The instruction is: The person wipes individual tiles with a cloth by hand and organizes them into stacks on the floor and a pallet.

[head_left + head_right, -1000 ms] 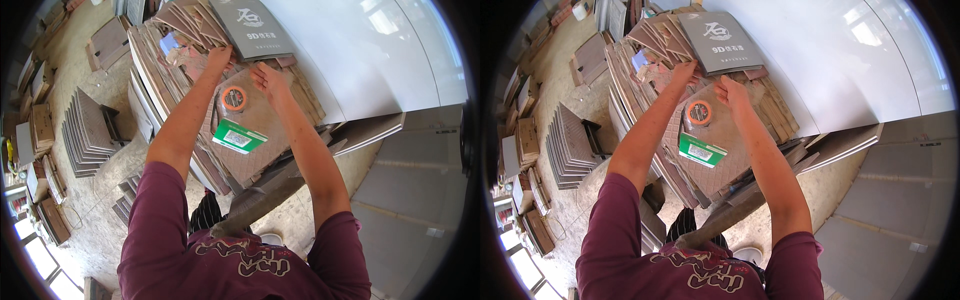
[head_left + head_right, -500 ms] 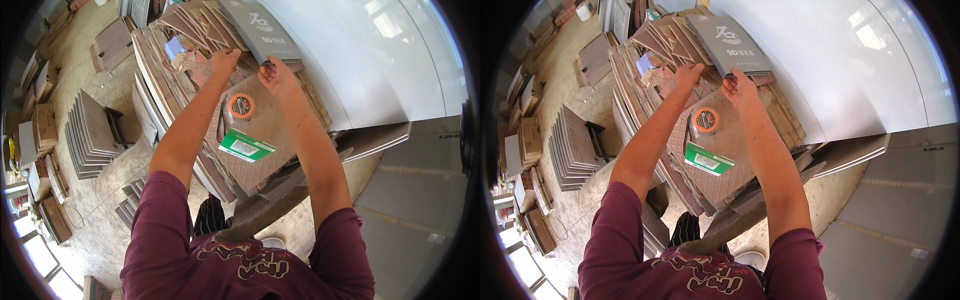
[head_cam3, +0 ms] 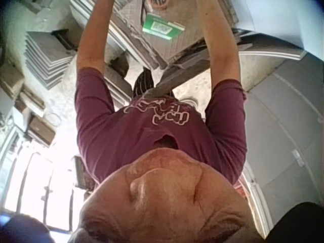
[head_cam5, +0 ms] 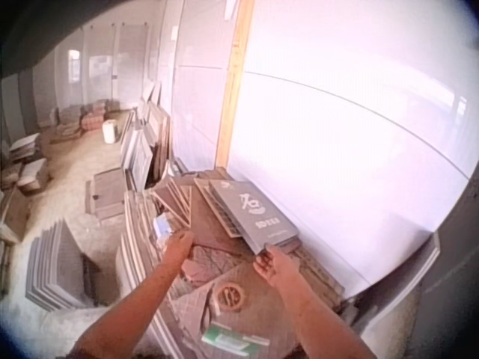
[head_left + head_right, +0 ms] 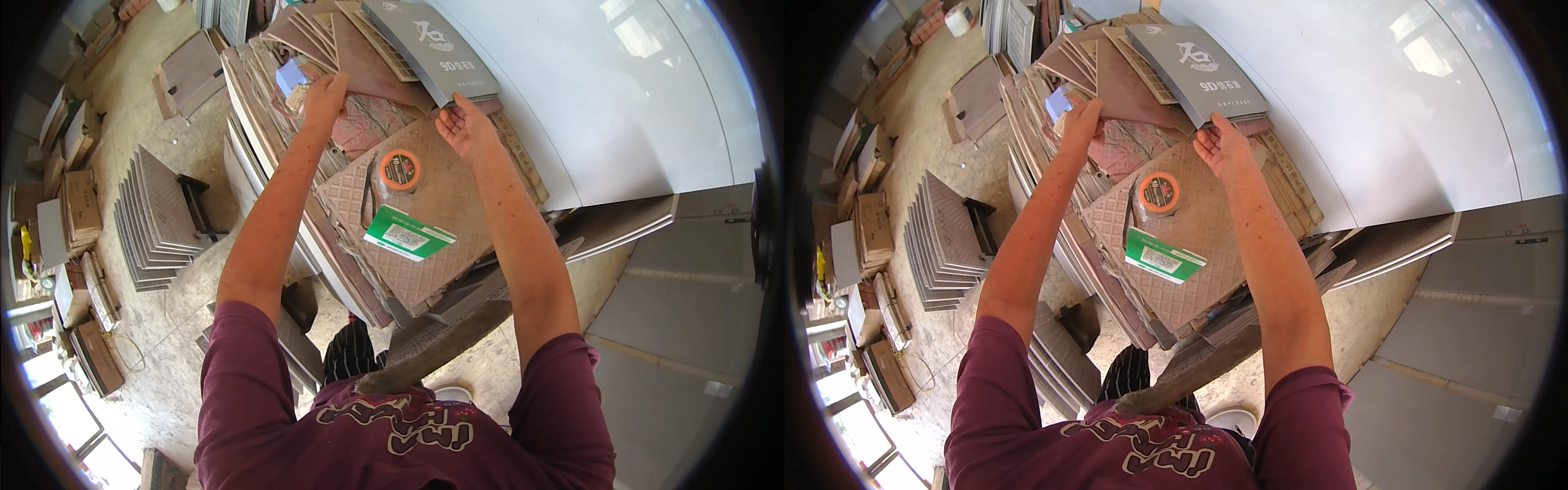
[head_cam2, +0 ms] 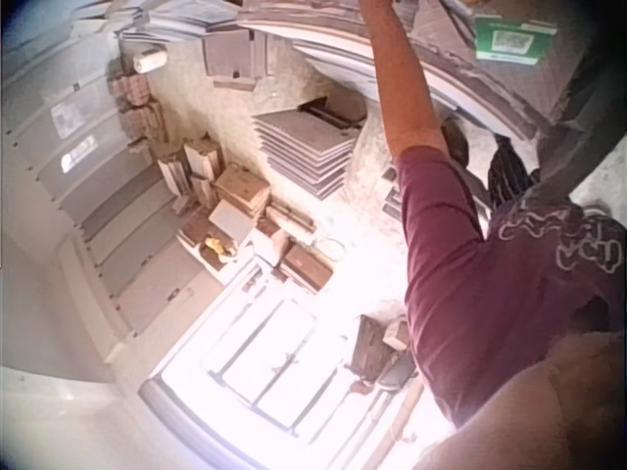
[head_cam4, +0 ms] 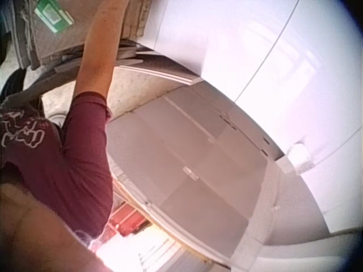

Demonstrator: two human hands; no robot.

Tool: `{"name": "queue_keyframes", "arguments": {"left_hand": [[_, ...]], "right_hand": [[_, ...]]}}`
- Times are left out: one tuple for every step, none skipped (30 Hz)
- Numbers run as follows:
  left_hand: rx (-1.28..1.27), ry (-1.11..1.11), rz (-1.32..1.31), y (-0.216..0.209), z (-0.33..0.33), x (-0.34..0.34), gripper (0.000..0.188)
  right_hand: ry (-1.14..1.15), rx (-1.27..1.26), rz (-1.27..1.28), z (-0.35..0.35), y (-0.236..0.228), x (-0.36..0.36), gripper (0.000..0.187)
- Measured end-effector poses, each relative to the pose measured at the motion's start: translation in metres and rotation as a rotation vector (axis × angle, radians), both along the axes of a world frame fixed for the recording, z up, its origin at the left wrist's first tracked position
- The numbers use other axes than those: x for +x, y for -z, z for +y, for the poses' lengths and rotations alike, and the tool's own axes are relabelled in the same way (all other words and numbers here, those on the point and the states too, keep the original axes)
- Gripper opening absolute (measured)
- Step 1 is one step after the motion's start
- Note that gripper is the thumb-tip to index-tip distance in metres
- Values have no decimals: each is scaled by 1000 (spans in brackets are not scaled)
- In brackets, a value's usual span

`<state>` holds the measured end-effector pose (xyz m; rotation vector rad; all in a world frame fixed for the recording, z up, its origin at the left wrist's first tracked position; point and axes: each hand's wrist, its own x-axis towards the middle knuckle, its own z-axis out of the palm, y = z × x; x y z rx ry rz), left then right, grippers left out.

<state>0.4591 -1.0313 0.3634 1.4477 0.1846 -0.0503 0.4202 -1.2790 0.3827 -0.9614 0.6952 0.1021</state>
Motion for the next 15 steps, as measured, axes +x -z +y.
{"name": "queue_keyframes", "arguments": {"left_hand": [[-31,24,35,0,-1,1,27],[-39,51,44,1,-1,2,28],[-46,79,53,2,-1,3,28],[-57,110,62,0,-4,3,28],[-78,107,44,-1,-5,1,28],[-98,104,26,-2,-6,-2,27],[-119,98,8,-3,-6,-5,27],[-135,104,-6,-2,-4,-5,26],[-152,110,-20,0,-1,-6,26],[-167,120,-33,-1,0,-7,25],[-194,108,-43,-1,-1,-8,25],[-221,96,-53,-1,-2,-11,26],[-246,83,-63,-2,-2,-14,26],[-248,88,-73,-2,-1,-15,26],[-251,93,-83,-3,2,-17,26]], "right_hand": [[-2,0,2,0,-1,-1,21],[-21,11,0,0,0,-2,22],[-39,22,-1,-2,2,-4,23],[-55,30,-3,-4,0,-6,25],[-86,34,-8,-6,0,-10,26],[-117,37,-13,-7,0,-15,27],[-151,41,-17,-7,-1,-20,28],[-175,27,-11,-7,-3,-25,29],[-199,12,-5,-6,-5,-29,30],[-220,-1,1,-7,-6,-33,31],[-229,-4,-2,-10,-6,-38,31],[-238,-7,-5,-13,-5,-42,31],[-249,-8,-8,-15,-4,-46,31],[-255,-8,-12,-17,-3,-49,31],[-262,-7,-17,-19,-3,-52,30]]}}
